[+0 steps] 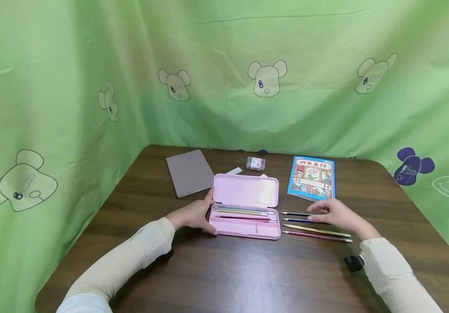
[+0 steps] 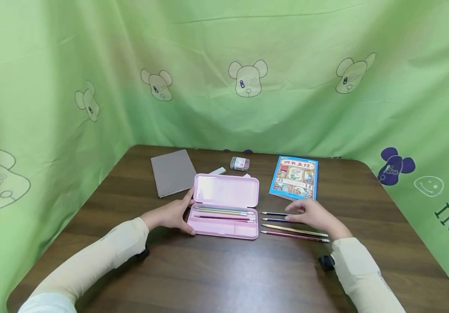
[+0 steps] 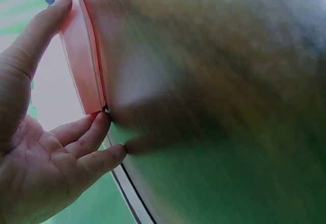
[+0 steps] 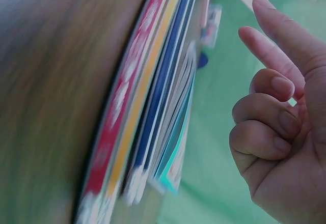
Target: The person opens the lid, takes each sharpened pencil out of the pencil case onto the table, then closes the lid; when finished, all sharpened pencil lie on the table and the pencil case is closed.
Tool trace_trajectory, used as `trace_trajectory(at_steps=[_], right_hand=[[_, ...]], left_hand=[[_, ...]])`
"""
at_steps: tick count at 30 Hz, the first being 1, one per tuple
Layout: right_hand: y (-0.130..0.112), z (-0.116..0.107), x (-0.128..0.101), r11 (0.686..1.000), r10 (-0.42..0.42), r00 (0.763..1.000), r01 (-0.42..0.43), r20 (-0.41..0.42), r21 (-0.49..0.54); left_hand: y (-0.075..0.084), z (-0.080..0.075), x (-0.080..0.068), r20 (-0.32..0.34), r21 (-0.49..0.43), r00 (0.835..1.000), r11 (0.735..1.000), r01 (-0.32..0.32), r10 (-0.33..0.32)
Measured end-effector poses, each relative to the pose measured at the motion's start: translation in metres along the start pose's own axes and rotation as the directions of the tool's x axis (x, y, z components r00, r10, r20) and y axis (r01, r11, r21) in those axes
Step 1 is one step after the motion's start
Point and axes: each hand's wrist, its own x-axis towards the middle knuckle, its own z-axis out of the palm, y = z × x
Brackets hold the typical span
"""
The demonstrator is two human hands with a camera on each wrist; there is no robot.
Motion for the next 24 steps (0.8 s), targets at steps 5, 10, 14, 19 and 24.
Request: trace_trajectory(at_steps=[5, 10, 14, 19, 24], right_hand=[[-0.015, 0.01, 0.019, 0.998, -0.063, 0.998, 0.063, 0.024, 0.004], [-0.028, 0.021, 0.036, 0.997, -0.081, 0.995, 0.08, 0.052, 0.012], [-0.038, 0.03, 0.047, 0.996, -0.088, 0.993, 0.087, 0.083, 0.021], [-0.047, 0.038, 0.056, 0.994, -0.109, 0.987, 0.109, 0.121, 0.005], [-0.049, 0.045, 0.062, 0.991, -0.13, 0.977, 0.132, 0.17, 0.0]], left_hand=[[-0.001, 0.002, -0.001, -0.004, -0.012, 1.0, 1.0, -0.006, 0.006], [0.001, 0.001, -0.001, -0.016, -0.016, 1.0, 1.0, -0.014, 0.014], [0.002, 0.001, -0.002, -0.019, -0.017, 1.0, 1.0, -0.015, 0.014], [0.002, 0.001, -0.002, -0.019, -0.027, 1.0, 1.0, -0.011, 0.01], [0.003, 0.0, -0.002, -0.02, -0.018, 1.0, 1.0, -0.003, 0.003]])
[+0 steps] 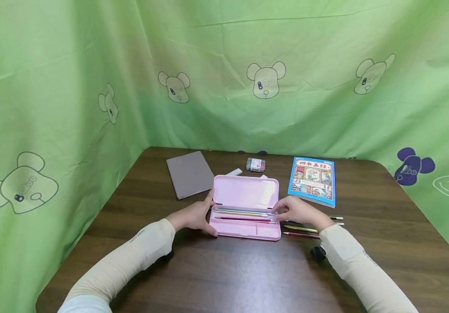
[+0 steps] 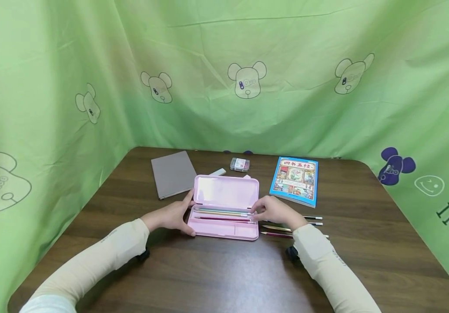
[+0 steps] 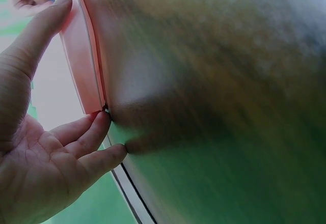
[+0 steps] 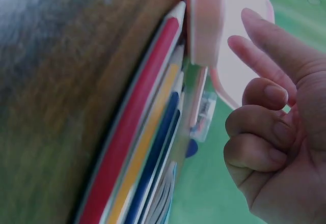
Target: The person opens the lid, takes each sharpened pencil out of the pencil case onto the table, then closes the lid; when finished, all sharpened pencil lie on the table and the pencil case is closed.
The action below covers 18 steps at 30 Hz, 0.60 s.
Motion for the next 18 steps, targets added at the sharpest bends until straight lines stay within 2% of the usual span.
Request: trace_trajectory(at_steps=[9, 12, 18], right_hand=[[-0.005, 0.01, 0.006, 0.992, 0.069, 0.997, -0.067, 0.015, -0.104], [-0.006, 0.012, 0.009, 0.991, 0.091, 0.996, -0.089, 0.015, -0.103], [-0.005, 0.014, 0.011, 0.99, 0.069, 0.997, -0.066, 0.022, -0.121]], left_hand=[[-0.001, -0.001, 0.001, 0.008, 0.005, 1.0, 1.0, 0.014, -0.014], [-0.001, -0.001, 0.001, 0.008, 0.0, 1.0, 1.0, 0.016, -0.016], [-0.002, 0.0, 0.001, 0.017, 0.001, 1.0, 1.0, 0.014, -0.014]])
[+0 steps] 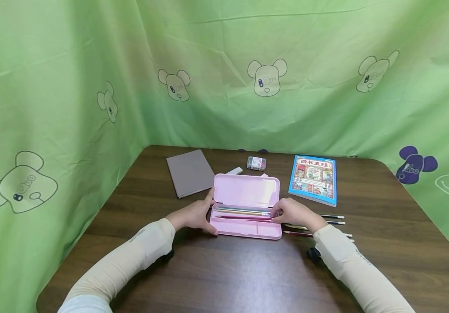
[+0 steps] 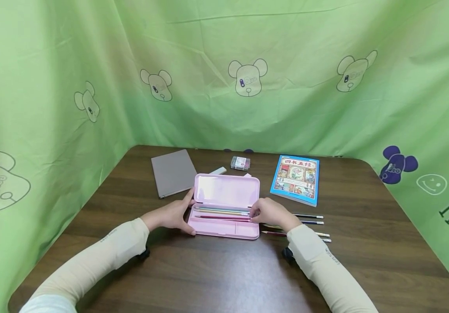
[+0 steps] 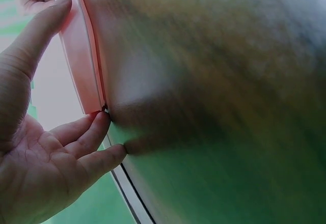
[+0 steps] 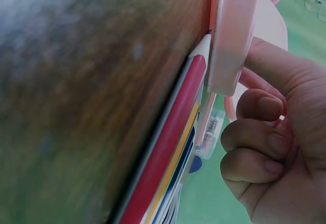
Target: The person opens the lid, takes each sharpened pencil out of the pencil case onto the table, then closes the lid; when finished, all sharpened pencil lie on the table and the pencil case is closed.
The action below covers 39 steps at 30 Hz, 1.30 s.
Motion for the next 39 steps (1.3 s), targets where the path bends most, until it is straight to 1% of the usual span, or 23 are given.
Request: trace_trajectory(at_steps=[5, 12, 14, 16, 19, 23, 26, 32, 37, 39], right_hand=[[-0.001, 0.001, 0.0, 1.0, -0.007, 1.0, 0.007, -0.011, -0.005], [-0.006, 0.0, 0.0, 1.0, 0.029, 1.0, -0.029, 0.002, 0.009], [-0.007, -0.001, -0.001, 0.999, 0.033, 0.999, -0.033, -0.007, 0.028], [-0.006, -0.004, -0.002, 0.998, 0.037, 0.999, -0.035, -0.031, 0.055], [-0.004, -0.009, -0.006, 0.996, 0.028, 0.995, -0.02, -0.091, 0.088], [0.002, -0.014, -0.012, 0.994, 0.001, 0.983, 0.018, -0.184, 0.104], [0.009, -0.016, -0.019, 0.992, -0.003, 0.973, 0.031, -0.229, 0.121], [0.02, -0.02, -0.033, 0.986, 0.064, 0.96, -0.018, -0.273, 0.166], [0.027, -0.024, -0.041, 0.989, 0.062, 0.949, -0.017, -0.308, 0.148], [0.03, -0.025, -0.045, 0.991, 0.064, 0.946, -0.022, -0.316, 0.132]], left_hand=[[0.001, 0.0, 0.0, -0.004, 0.003, 1.0, 1.0, -0.01, 0.01], [0.001, 0.0, 0.0, -0.009, -0.005, 1.0, 1.0, -0.017, 0.017], [0.001, 0.0, 0.0, -0.01, -0.006, 1.0, 1.0, -0.015, 0.015], [0.001, 0.0, 0.0, -0.008, -0.008, 1.0, 1.0, -0.011, 0.011], [0.0, 0.0, 0.0, -0.009, -0.009, 1.0, 1.0, -0.006, 0.006], [-0.002, 0.0, 0.0, -0.02, -0.003, 1.0, 1.0, -0.02, 0.02], [-0.003, 0.001, 0.0, -0.028, -0.003, 0.999, 0.999, -0.034, 0.034], [-0.002, 0.001, 0.0, -0.023, -0.01, 0.999, 0.999, -0.042, 0.042], [-0.001, 0.0, 0.0, -0.023, -0.018, 0.999, 0.999, -0.039, 0.039], [0.0, 0.0, 0.0, -0.012, -0.013, 1.0, 1.0, -0.021, 0.021]])
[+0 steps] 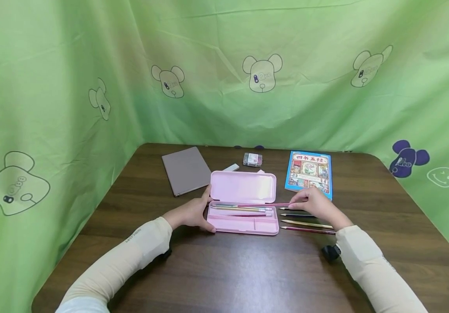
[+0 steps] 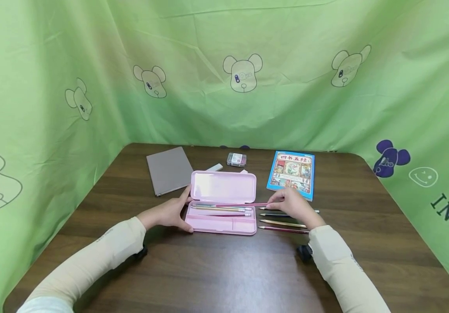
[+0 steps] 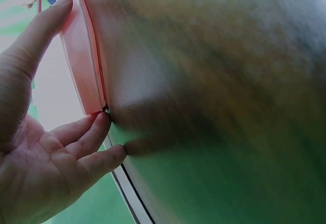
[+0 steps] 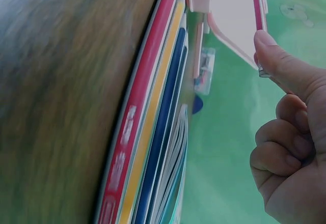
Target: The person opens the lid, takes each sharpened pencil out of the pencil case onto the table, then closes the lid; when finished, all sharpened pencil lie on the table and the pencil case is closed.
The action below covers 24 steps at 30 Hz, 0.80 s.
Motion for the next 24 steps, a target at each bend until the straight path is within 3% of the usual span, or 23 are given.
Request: trace_trajectory(at_steps=[3, 13, 24], right_hand=[[0.004, -0.004, -0.004, 1.0, 0.019, 1.0, -0.02, -0.007, -0.022], [0.012, -0.019, -0.019, 0.997, 0.039, 0.998, -0.042, -0.042, -0.063], [0.022, -0.033, -0.04, 0.986, 0.16, 0.987, -0.16, -0.01, -0.042]], left_hand=[[0.0, 0.0, 0.0, 0.008, 0.002, 1.0, 1.0, 0.022, -0.022], [-0.002, 0.001, 0.001, -0.018, 0.003, 1.0, 1.0, -0.015, 0.015], [0.0, 0.0, 0.0, -0.005, 0.01, 1.0, 1.0, 0.007, -0.007]])
